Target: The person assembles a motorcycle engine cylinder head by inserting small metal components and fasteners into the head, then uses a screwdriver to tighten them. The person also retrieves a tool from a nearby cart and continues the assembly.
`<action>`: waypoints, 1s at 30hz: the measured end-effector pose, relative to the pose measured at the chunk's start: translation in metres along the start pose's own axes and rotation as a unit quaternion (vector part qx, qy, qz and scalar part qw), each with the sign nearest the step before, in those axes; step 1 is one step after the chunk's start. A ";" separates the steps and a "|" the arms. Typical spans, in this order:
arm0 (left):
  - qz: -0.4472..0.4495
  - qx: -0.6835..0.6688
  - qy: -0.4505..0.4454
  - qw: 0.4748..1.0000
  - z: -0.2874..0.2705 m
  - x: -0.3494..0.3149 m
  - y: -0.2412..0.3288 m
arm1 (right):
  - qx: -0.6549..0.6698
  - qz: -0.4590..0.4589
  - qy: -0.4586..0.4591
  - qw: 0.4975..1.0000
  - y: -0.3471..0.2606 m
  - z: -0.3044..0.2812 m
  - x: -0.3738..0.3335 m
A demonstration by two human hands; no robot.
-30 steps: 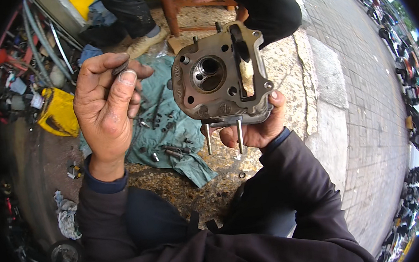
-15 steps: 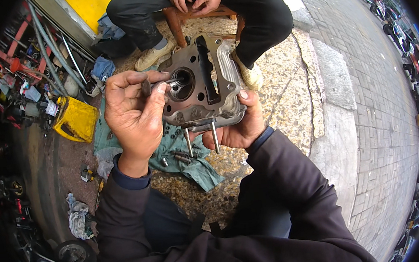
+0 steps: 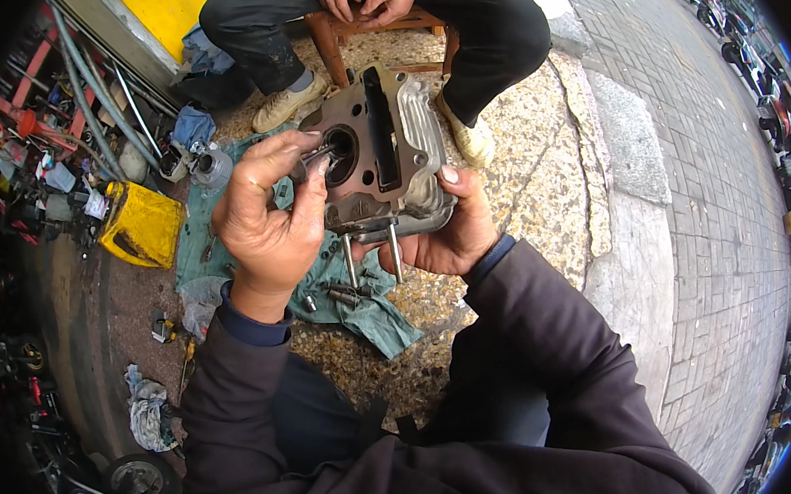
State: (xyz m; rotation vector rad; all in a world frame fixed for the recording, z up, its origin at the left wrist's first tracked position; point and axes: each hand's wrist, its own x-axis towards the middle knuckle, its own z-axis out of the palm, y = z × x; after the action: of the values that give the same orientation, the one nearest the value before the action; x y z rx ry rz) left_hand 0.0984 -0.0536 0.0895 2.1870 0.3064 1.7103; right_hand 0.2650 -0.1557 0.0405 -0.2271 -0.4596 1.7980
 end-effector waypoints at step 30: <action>-0.301 -0.135 -0.039 0.943 0.002 -0.021 0.037 | -0.306 -0.087 0.082 0.944 -0.003 -0.002 0.003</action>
State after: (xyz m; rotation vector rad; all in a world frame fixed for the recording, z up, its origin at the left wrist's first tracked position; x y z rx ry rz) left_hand 0.0933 -0.0955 0.0854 1.7170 0.6072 1.2367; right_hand 0.2674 -0.1518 0.0398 -0.7393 -0.8838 1.4068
